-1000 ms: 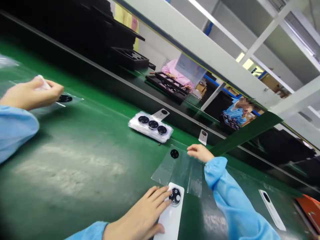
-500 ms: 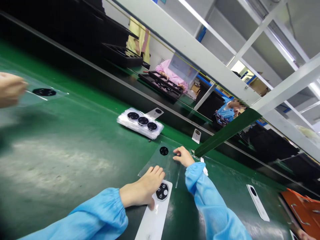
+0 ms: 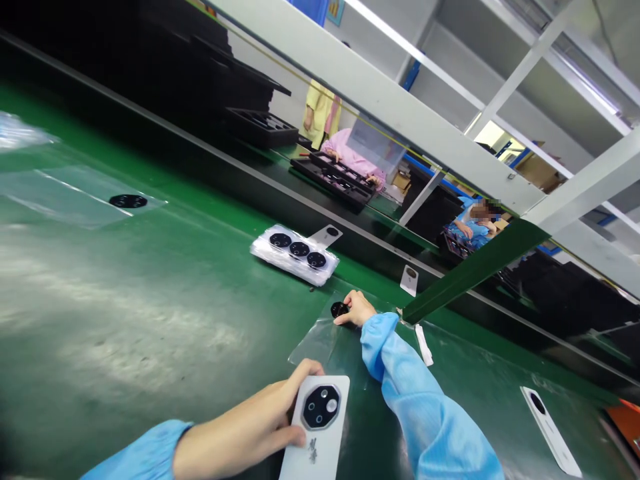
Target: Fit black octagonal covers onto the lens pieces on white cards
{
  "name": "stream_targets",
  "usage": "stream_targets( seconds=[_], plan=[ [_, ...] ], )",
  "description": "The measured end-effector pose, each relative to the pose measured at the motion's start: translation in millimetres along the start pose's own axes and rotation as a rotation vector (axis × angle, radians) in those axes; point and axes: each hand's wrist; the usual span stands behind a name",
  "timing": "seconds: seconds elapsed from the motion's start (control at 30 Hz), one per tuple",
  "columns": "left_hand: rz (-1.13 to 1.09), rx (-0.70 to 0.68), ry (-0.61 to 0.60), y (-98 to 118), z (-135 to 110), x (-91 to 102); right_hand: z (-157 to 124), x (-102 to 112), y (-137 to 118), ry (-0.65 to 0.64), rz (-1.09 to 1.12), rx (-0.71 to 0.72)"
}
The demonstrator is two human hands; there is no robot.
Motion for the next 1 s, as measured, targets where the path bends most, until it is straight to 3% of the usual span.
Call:
stream_targets(
  seconds=[0.2, 0.4, 0.73, 1.0],
  plan=[
    [-0.452, -0.034, 0.126, -17, -30, 26.4, -4, 5, -8, 0.0, -0.01, -0.004],
    [-0.538, -0.051, 0.276, -28, -46, 49.5, -25, 6, -19, 0.1, -0.041, 0.029],
    [-0.57, -0.056, 0.312, -28, -46, 52.2, -29, -1, -12, 0.122, 0.109, 0.038],
    [-0.67, -0.072, 0.289, -27, -45, 49.9, -41, 15, -12, 0.147, 0.313, 0.072]
  ],
)
Point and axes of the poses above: each hand's wrist, its own z-axis towards the middle knuckle, its own x-axis out of the back of the hand, y = z × x, and after that the axes turned 9 degrees about -z, right-handed
